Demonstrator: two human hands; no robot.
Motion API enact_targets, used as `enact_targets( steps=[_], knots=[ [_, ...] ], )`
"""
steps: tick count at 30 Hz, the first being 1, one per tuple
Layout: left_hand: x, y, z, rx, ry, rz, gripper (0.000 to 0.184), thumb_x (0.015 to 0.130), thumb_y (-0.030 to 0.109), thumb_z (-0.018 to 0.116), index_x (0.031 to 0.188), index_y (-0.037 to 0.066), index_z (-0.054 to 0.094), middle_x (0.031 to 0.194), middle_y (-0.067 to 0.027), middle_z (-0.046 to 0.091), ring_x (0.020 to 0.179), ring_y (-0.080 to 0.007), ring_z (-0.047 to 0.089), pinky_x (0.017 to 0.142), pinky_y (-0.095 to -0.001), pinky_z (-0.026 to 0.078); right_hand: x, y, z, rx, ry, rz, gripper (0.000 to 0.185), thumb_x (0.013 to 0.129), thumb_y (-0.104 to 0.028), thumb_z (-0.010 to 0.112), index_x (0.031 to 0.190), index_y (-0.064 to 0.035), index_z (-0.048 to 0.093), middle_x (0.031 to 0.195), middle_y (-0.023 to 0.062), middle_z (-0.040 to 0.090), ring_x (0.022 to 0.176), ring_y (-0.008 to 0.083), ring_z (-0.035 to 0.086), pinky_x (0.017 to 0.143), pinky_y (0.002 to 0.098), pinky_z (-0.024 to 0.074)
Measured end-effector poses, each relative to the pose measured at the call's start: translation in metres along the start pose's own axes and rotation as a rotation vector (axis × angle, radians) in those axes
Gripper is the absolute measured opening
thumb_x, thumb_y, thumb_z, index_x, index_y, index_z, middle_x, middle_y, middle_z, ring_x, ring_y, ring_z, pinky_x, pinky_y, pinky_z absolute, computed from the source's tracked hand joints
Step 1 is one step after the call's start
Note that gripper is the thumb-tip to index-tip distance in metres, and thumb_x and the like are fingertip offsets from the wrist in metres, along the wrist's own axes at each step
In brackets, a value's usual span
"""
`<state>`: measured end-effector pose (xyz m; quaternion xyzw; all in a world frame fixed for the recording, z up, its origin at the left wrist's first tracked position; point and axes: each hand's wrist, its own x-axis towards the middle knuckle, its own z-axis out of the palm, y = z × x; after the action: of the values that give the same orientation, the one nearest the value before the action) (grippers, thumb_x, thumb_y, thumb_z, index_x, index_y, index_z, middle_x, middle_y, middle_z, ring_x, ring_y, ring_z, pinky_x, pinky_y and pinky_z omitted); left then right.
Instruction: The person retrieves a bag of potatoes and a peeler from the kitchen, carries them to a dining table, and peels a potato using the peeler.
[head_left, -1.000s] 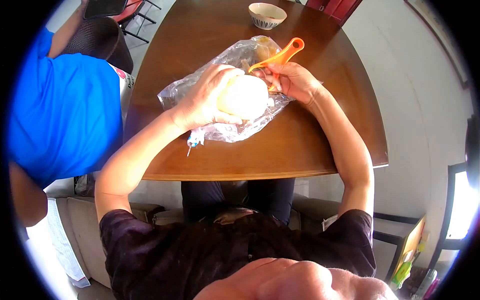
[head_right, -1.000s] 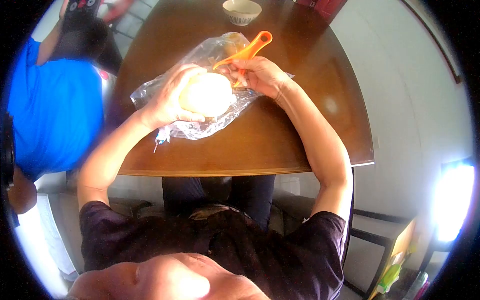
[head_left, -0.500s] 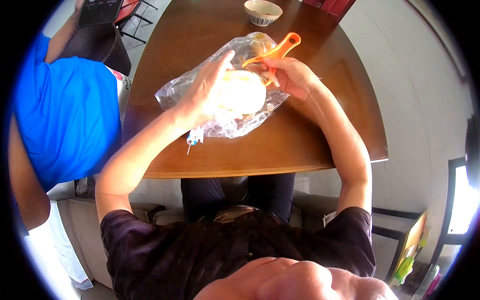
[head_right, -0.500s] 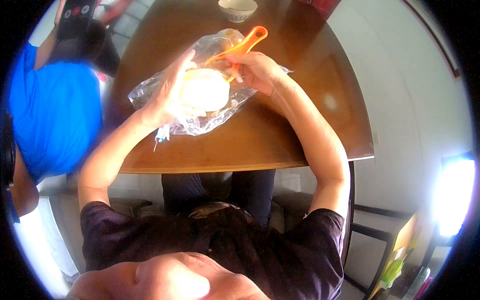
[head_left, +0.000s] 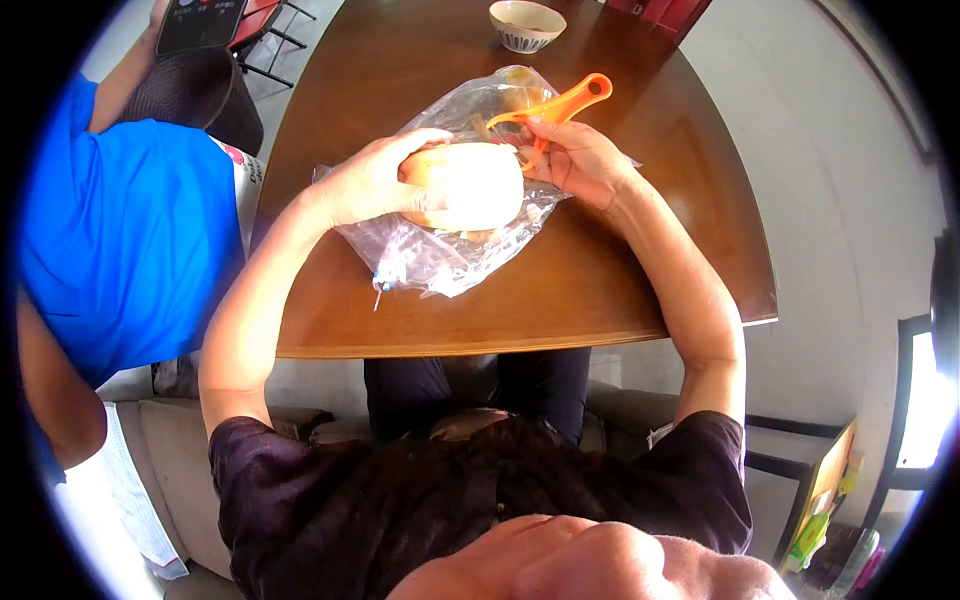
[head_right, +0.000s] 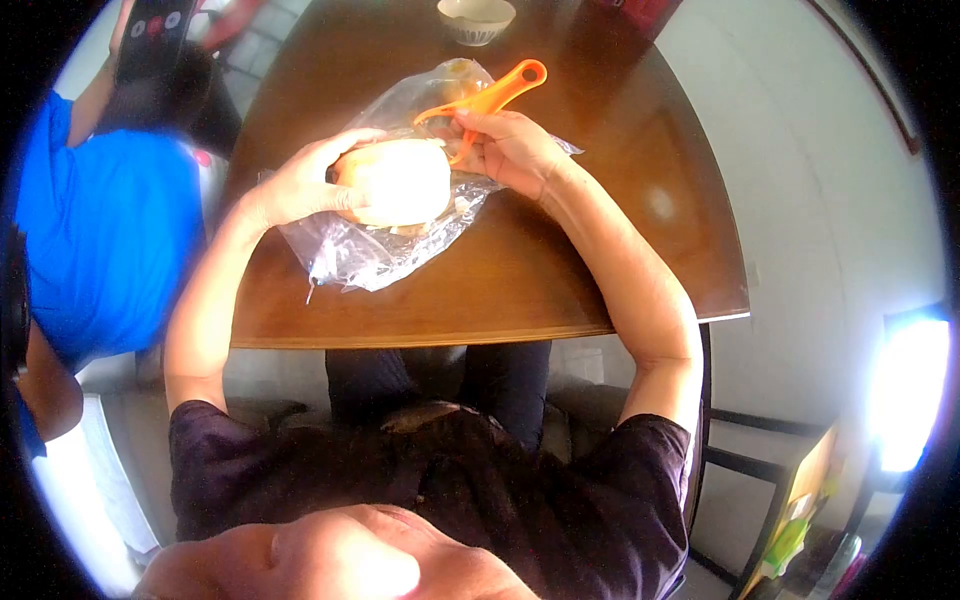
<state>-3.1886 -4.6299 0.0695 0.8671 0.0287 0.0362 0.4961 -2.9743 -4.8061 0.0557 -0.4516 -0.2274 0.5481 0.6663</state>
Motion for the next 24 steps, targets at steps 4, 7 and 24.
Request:
enact_targets(
  steps=[4,7,24],
  knots=[
    [0.003,-0.003,-0.002,-0.063,-0.063,-0.052,0.076,0.072,0.035,0.078,0.131,0.002,0.045,0.123,-0.0136,0.054,0.117,-0.0222,0.050,0.102,-0.0330,0.039,-0.003,-0.001,0.002,-0.043,-0.035,0.027,0.031,0.097,-0.018,0.052,0.117,0.0056,0.050,0.103,0.0101,0.060,0.103,0.0206,0.061,0.092,0.0380,0.0512],
    [0.001,0.003,0.000,-0.051,-0.058,-0.076,0.071,0.070,0.029,0.079,0.128,0.003,0.047,0.121,-0.0115,0.054,0.116,-0.0212,0.050,0.100,-0.0326,0.040,0.000,0.001,0.001,-0.010,-0.030,0.039,0.026,0.098,-0.017,0.049,0.112,0.0058,0.052,0.117,0.0192,0.059,0.109,0.0262,0.060,0.094,0.0419,0.0512],
    [-0.014,0.004,0.012,0.310,0.251,0.129,0.065,0.070,0.020,0.080,0.125,0.003,0.049,0.118,-0.0141,0.054,0.112,-0.0268,0.054,0.096,-0.0352,0.043,0.001,0.004,0.004,-0.071,0.017,0.036,0.027,0.098,-0.018,0.048,0.117,0.0015,0.050,0.099,0.0058,0.060,0.094,0.0165,0.064,0.087,0.0340,0.0551]
  ],
)
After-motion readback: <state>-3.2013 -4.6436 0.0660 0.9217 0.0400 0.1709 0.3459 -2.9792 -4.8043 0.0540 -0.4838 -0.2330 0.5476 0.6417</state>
